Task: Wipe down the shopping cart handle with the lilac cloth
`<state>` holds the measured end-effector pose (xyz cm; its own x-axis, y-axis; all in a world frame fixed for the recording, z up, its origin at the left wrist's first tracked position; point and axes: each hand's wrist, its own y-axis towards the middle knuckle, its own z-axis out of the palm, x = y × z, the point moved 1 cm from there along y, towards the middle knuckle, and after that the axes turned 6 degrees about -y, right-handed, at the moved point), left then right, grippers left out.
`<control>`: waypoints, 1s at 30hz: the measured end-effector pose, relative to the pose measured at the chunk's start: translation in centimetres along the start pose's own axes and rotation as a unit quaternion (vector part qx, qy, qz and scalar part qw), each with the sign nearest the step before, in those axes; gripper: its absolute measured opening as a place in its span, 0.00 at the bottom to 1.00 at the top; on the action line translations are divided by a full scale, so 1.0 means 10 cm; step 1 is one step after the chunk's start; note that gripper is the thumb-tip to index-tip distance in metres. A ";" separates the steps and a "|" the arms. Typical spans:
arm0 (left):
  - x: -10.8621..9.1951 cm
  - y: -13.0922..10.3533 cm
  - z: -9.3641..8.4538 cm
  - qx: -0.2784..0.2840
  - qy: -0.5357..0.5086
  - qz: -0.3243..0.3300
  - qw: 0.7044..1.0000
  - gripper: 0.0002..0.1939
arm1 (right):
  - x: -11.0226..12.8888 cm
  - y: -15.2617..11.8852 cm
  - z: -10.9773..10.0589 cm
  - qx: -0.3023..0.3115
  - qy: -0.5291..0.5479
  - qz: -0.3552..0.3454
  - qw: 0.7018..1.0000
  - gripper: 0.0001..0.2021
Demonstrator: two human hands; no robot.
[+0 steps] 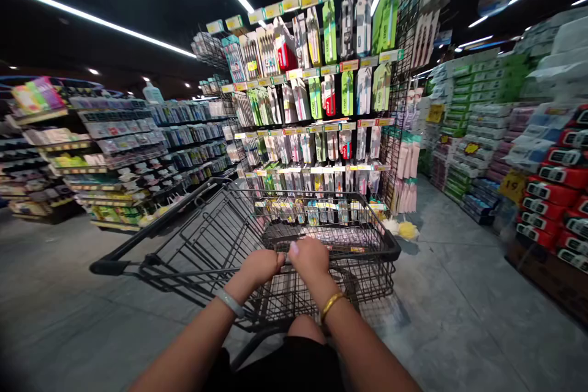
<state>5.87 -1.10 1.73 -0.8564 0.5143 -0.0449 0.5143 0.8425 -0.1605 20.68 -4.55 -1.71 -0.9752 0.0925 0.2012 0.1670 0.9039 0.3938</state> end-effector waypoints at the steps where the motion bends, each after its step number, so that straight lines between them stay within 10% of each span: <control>1: 0.02 0.01 -0.01 0.016 -0.010 -0.002 1.000 0.31 | 0.05 -0.01 0.00 -0.020 0.012 -0.027 0.999 0.18; 5: 0.08 0.04 -0.04 0.075 -0.059 -0.021 0.995 0.32 | -0.27 -0.11 -0.07 -0.028 0.053 -0.139 0.988 0.16; 10: 0.10 0.14 0.06 0.137 -0.125 -0.065 0.980 0.34 | -0.88 -0.19 -0.15 -0.046 -0.025 0.012 0.999 0.17; 17: 0.12 0.16 0.07 0.154 -0.150 -0.091 0.972 0.32 | -0.09 -0.24 -0.04 -0.083 -0.001 -0.053 0.995 0.14; 20: 0.13 0.11 0.03 0.143 -0.147 -0.090 0.975 0.31 | -0.34 -0.23 -0.02 -0.046 0.023 -0.094 0.994 0.14; 25: 0.12 0.07 0.03 0.132 -0.148 -0.086 0.976 0.31 | -1.06 -0.26 -0.08 -0.073 -0.037 0.042 0.996 0.15; 30: 0.11 0.04 0.04 0.127 -0.143 -0.080 0.978 0.36 | -0.35 -0.33 -0.08 -0.060 -0.032 0.040 0.997 0.16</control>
<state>5.09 -0.28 1.20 -0.9216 0.2821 -0.2665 0.3752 0.8233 -0.4260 23.71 -8.22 -2.96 -0.9645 0.1933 0.1801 0.2580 0.8358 0.4846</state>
